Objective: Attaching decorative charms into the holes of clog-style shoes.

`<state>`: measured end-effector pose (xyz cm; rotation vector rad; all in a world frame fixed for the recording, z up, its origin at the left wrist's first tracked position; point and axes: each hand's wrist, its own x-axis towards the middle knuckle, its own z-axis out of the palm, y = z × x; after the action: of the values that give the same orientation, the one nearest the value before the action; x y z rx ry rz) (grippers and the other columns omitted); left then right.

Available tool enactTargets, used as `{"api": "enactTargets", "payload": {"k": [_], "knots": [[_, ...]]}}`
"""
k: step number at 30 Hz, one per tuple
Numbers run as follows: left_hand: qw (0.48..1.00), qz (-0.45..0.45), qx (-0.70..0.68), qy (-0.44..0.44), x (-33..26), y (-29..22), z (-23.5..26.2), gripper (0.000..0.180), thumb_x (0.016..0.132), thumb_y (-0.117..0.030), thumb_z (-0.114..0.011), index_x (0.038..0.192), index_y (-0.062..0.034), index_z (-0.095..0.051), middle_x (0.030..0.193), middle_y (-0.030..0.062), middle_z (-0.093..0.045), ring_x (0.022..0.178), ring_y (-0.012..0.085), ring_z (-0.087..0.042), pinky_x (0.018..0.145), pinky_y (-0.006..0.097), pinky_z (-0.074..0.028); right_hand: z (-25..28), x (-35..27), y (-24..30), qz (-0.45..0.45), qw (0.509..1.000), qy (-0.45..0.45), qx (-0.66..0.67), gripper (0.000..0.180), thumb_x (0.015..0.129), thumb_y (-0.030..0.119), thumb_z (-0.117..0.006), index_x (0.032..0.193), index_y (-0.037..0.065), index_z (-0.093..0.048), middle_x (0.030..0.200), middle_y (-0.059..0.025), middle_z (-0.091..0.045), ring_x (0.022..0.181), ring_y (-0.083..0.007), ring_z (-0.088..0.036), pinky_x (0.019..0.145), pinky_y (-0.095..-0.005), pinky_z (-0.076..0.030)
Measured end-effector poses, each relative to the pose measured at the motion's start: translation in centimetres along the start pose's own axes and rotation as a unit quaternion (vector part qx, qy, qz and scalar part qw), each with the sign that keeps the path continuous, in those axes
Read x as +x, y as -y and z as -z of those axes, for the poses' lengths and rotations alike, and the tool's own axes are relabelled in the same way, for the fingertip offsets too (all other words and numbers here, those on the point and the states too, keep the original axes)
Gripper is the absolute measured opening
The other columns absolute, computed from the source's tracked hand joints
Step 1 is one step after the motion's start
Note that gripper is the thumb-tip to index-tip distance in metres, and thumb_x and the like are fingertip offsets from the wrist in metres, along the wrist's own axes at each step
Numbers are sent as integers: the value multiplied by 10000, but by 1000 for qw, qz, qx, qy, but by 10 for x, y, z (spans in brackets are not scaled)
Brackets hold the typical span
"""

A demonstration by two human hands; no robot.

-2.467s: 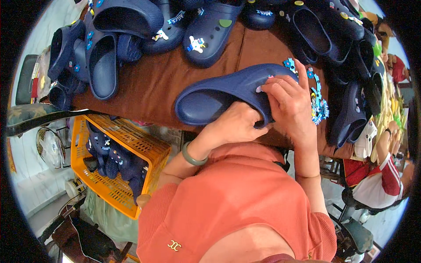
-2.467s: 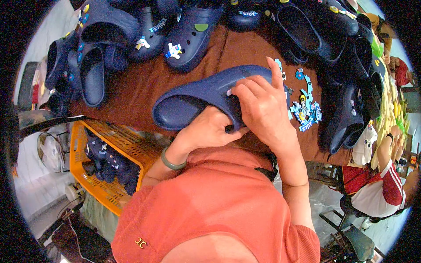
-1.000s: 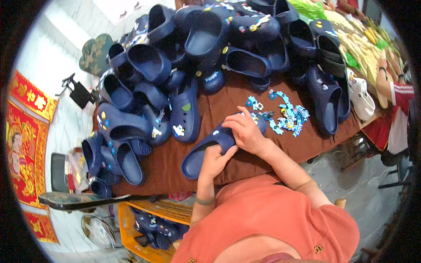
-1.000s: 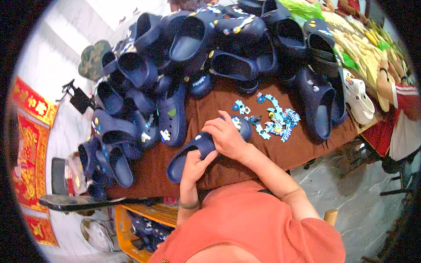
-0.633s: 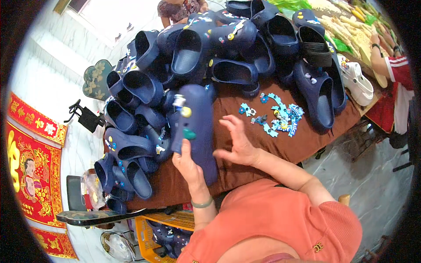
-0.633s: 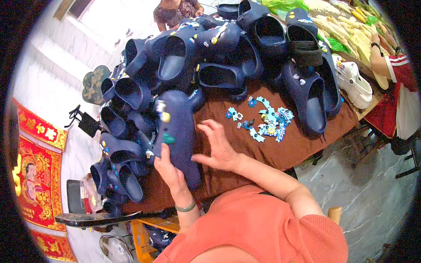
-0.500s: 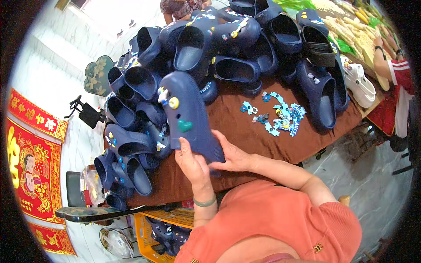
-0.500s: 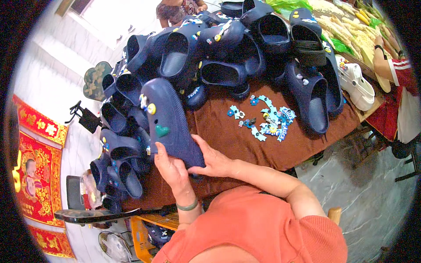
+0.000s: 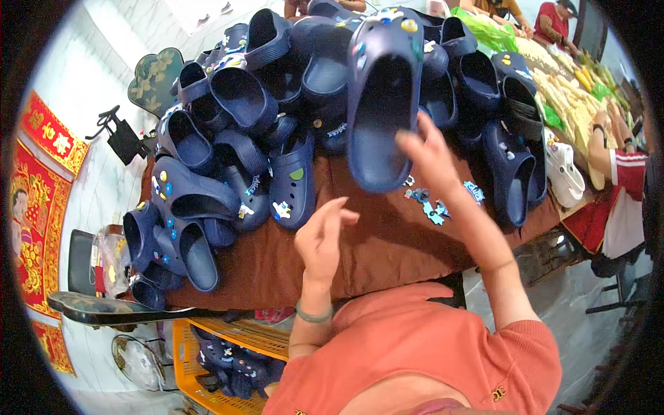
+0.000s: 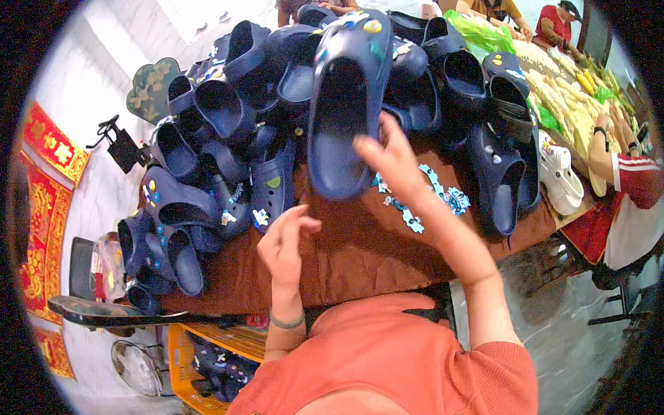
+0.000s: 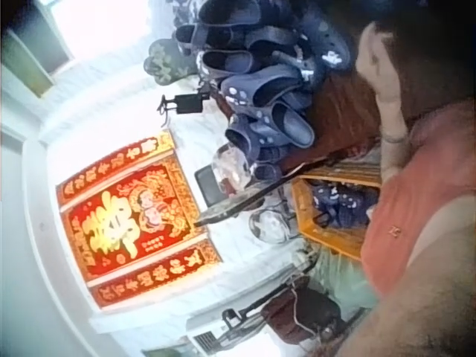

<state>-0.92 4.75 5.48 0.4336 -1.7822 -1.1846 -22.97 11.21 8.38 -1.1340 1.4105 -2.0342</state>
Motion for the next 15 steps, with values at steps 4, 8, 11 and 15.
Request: {"api": "enactTargets", "payload": {"k": [4,8,11,15], "knots": [[953,108,211,187,12,36,-14,348,938,-303,-616,1058,17,-682,841,124,-719,766,151,-674,690,302,-508,35,81,20,-18,998,-30,59,387,891,309,-630,1138,14,-585,935,-42,-647,805,-137,-616,737,-282,-498],[943,93,213,236,9,78,-28,348,896,-371,-630,979,-44,-717,828,187,-690,781,351,-672,691,409,-518,62,140,26,-66,993,-98,18,389,884,412,-638,1060,65,-616,914,-25,-662,779,-158,-638,682,-326,-521],[929,103,230,272,4,95,-34,349,906,-340,-632,1004,-13,-704,809,163,-699,751,271,-684,688,361,-508,75,150,24,-44,988,-125,76,428,887,429,-645,1040,31,-606,920,-57,-660,842,-181,-653,723,-368,-563],[923,92,253,274,-1,92,-36,343,900,-342,-639,988,-18,-708,799,159,-696,752,265,-683,688,356,-507,61,153,15,84,973,-109,187,530,828,193,-751,1162,-92,-453,1061,-151,-598,930,-235,-647,774,-352,-592]]}}
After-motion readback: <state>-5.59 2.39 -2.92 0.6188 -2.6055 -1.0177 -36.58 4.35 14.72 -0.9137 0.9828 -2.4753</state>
